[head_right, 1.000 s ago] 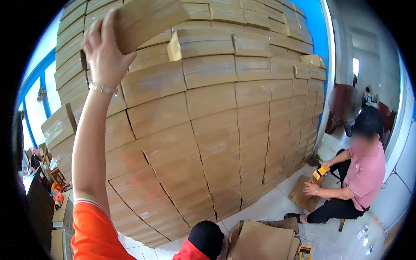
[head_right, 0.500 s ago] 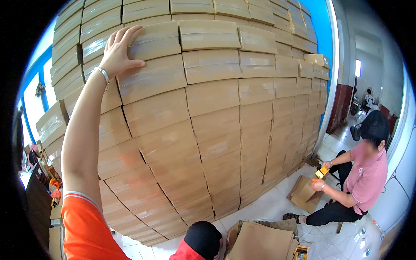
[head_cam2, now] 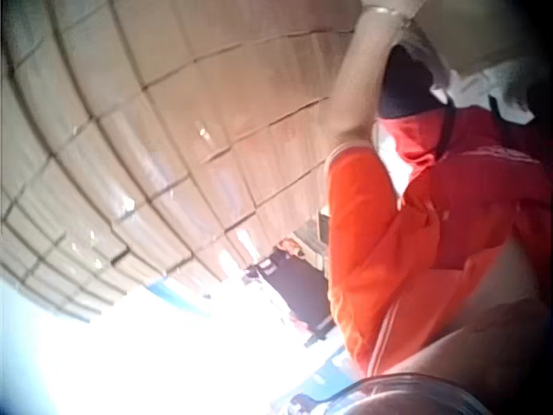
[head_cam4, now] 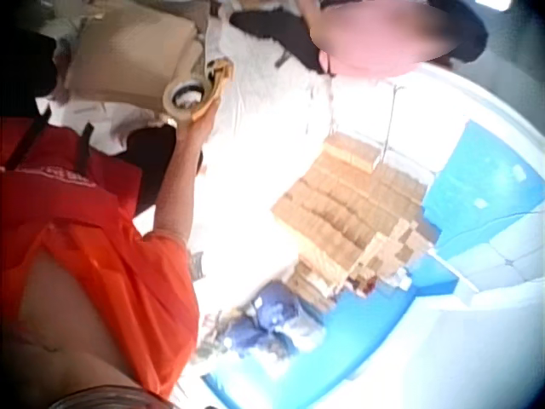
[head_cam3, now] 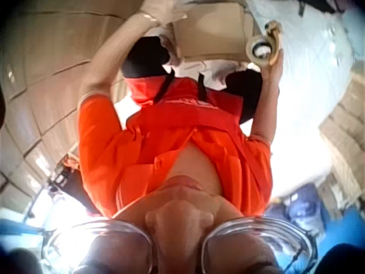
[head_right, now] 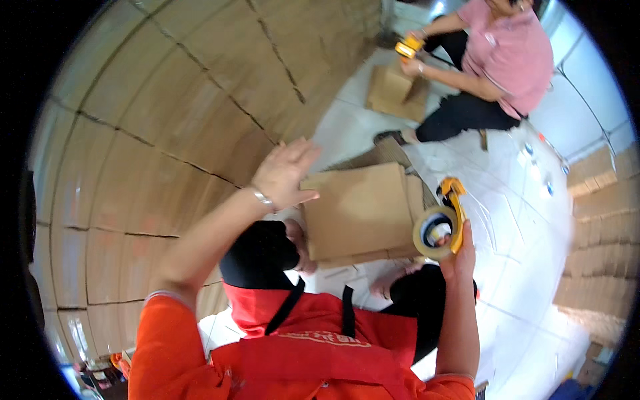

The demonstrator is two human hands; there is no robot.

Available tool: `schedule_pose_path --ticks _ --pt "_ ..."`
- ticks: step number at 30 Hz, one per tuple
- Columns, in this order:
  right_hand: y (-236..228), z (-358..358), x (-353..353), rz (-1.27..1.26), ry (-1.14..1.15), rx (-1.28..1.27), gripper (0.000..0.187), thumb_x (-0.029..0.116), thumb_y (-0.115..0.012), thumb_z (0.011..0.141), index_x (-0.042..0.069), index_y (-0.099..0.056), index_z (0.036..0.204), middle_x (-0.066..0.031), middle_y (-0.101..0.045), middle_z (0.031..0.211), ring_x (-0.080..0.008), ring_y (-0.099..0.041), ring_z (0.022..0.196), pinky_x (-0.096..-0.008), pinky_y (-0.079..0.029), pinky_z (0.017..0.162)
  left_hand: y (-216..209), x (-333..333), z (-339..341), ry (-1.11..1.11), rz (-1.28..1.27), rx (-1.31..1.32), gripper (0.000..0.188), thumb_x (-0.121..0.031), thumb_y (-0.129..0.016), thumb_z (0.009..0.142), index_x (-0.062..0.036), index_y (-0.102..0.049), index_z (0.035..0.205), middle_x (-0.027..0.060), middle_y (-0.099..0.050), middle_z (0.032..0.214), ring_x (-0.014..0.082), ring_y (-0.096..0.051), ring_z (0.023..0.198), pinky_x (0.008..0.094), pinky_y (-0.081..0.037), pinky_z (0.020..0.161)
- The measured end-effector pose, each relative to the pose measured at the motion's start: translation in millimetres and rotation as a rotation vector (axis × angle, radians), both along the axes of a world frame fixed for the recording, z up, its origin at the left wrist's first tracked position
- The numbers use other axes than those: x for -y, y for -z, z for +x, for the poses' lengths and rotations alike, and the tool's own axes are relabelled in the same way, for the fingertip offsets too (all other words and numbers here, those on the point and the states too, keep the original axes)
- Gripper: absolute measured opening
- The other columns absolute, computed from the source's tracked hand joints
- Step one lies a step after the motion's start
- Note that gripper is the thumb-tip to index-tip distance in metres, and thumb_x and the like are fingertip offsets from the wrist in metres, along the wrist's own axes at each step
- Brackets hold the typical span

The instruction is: The person assembles small cardboard boxes by folding flaps and sealing them with a handheld tape dispenser. The person repeatedly picks flat cardboard pieces, folds them into boxes, applies tape, and stacks the finished boxes against a wall.

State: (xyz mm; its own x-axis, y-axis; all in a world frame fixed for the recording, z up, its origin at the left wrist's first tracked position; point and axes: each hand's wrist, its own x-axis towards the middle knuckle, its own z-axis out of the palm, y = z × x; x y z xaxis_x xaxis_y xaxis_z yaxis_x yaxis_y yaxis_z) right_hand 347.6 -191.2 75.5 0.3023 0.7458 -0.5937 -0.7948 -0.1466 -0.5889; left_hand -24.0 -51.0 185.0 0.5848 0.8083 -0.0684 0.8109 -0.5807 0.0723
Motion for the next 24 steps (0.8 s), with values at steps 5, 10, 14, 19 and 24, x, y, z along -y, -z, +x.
schedule_pose_path --ticks 5,10,14,19,24 --pt "-18 12 17 0.116 0.041 -0.028 0.035 0.043 -0.055 0.099 0.010 -0.059 0.110 -0.0036 -0.060 0.082 -0.0134 -0.058 0.069 -0.0303 -0.049 0.065 148 -26 60 -0.287 -0.276 -0.218 0.108 -0.057 -0.075 0.072 -0.0013 -0.026 0.151 0.0123 -0.028 0.157 0.0278 -0.023 0.147 0.0535 -0.017 0.119" --pt "-12 24 15 0.053 0.033 -0.063 0.040 0.036 -0.052 0.101 0.013 -0.049 0.134 -0.0072 -0.062 0.095 -0.0148 -0.062 0.076 -0.0341 -0.052 0.075 163 -43 72 -0.304 -0.344 -0.340 0.110 -0.057 -0.084 0.061 -0.0046 -0.036 0.145 0.0090 -0.039 0.146 0.0247 -0.034 0.140 0.0528 -0.021 0.118" --pt "-20 11 1 0.177 -0.015 0.053 0.052 0.027 -0.049 0.103 0.021 -0.031 0.151 -0.0133 -0.058 0.101 -0.0199 -0.061 0.080 -0.0355 -0.053 0.076 145 -40 78 -0.422 -0.346 -0.348 0.099 -0.052 -0.087 0.059 -0.0058 -0.045 0.135 0.0123 -0.041 0.143 0.0321 -0.038 0.135 0.0527 -0.025 0.115" --pt "-27 4 -2 0.228 -0.022 0.210 0.043 0.022 -0.047 0.104 0.012 -0.042 0.146 -0.0135 -0.060 0.098 -0.0207 -0.060 0.082 -0.0358 -0.054 0.077 105 -53 54 -0.386 -0.508 -0.188 0.078 -0.044 -0.084 0.067 -0.0063 -0.050 0.126 0.0126 -0.064 0.117 0.0274 -0.059 0.115 0.0492 -0.037 0.101" --pt "-46 20 6 0.186 -0.062 1.011 0.032 0.024 -0.054 0.102 0.001 -0.064 0.122 -0.0083 -0.064 0.098 -0.0160 -0.061 0.085 -0.0304 -0.052 0.078 9 -15 48 0.109 0.110 0.464 0.027 -0.012 -0.072 0.077 -0.0080 -0.063 0.102 0.0072 -0.064 0.090 0.0270 -0.062 0.092 0.0394 -0.040 0.090"
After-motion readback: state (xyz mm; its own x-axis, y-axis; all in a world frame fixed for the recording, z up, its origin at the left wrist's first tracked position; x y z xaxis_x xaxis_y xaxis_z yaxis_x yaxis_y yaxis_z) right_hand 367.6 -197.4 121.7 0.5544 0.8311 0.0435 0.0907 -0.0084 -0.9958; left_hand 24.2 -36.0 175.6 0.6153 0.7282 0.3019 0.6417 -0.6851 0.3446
